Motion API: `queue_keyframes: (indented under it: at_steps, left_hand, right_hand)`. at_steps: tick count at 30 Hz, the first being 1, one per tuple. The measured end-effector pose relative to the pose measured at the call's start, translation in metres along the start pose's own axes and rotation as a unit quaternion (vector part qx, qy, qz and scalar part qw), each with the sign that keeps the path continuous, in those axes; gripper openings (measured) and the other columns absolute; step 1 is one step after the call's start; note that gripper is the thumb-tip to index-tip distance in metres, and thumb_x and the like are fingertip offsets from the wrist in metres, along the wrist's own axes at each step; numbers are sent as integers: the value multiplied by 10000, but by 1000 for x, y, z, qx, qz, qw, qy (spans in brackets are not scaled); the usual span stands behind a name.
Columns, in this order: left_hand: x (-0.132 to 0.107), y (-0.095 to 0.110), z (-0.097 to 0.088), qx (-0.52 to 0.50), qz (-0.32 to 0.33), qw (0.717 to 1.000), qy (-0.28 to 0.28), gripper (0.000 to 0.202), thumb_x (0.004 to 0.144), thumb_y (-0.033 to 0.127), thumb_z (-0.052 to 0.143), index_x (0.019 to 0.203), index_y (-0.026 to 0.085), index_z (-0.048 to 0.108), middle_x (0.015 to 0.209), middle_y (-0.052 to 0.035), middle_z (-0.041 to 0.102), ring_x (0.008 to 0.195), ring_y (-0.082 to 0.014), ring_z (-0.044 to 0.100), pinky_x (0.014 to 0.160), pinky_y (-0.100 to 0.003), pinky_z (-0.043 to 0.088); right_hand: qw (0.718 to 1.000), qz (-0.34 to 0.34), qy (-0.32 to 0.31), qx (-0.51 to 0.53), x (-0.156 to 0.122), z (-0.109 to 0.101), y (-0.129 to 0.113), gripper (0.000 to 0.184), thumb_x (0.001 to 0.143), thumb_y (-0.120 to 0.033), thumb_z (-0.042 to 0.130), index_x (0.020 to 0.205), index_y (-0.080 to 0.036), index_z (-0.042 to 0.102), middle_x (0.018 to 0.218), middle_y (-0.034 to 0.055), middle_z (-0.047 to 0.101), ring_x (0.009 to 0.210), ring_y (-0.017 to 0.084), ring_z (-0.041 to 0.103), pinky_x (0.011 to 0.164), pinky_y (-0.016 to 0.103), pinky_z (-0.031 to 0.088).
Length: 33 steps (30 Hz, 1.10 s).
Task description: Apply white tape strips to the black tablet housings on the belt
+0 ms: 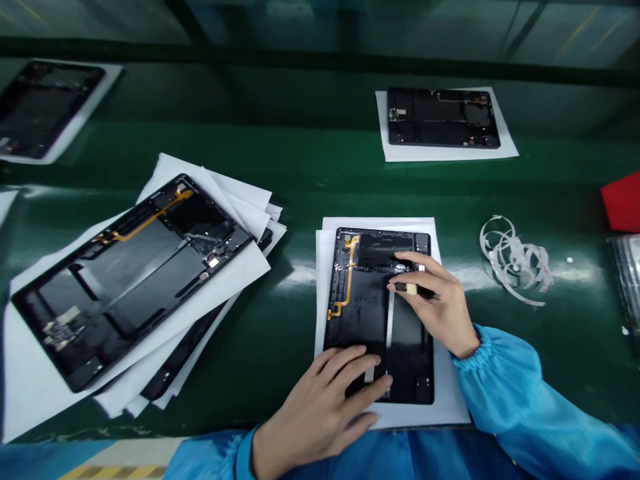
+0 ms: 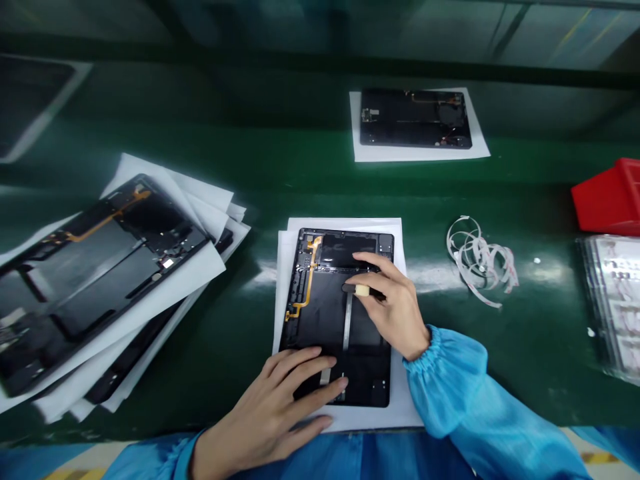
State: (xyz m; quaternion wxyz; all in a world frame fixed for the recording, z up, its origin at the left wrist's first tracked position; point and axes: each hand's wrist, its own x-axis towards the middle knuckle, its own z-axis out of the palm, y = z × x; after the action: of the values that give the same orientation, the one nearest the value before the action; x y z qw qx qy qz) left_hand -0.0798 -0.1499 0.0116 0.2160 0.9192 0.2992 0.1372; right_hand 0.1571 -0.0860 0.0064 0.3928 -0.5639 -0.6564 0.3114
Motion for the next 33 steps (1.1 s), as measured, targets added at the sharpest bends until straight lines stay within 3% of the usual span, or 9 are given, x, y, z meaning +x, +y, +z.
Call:
queue_keyframes:
  at_steps: [5,11,18,26,33]
  left_hand:
    - [3,-2,-2,16,28,999,1,284,981,370,540,1224,269,647,1220,21,689,1203,-228,535,991,-342,367]
    - [7,-6,-6,46,65,997,-23,310,967,361,559,1247,262,649,1242,14,687,1273,-245,518,1021,-354,402]
    - [7,-6,-7,61,76,995,-24,304,963,351,562,1241,266,653,1314,65,639,1289,-248,511,1099,-368,338]
    - [10,-6,-3,84,81,993,-19,344,958,400,536,1218,218,667,1386,66,582,1294,-246,481,1191,-373,169]
    - [11,-6,-4,66,77,995,-16,312,963,381,533,1191,224,677,1381,80,585,1296,-230,478,1194,-356,164]
  right_hand:
    - [999,-33,8,-24,0,3,1,250,858,-63,524,924,-207,718,1180,78,679,1073,209,662,922,393,560]
    - [998,-37,-1,-42,-1,7,5,301,829,-39,489,937,-215,707,1193,65,666,1080,196,656,922,372,563]
    - [998,-41,-1,-39,-2,10,7,324,816,-12,482,952,-208,701,1211,67,655,1103,194,648,971,373,539]
    - [1000,-18,3,-16,0,9,3,318,797,5,498,922,-201,705,1177,74,673,1084,192,658,964,363,537]
    - [999,-30,-2,-25,-2,9,4,344,799,12,470,956,-198,693,1211,71,656,1115,190,642,986,360,528]
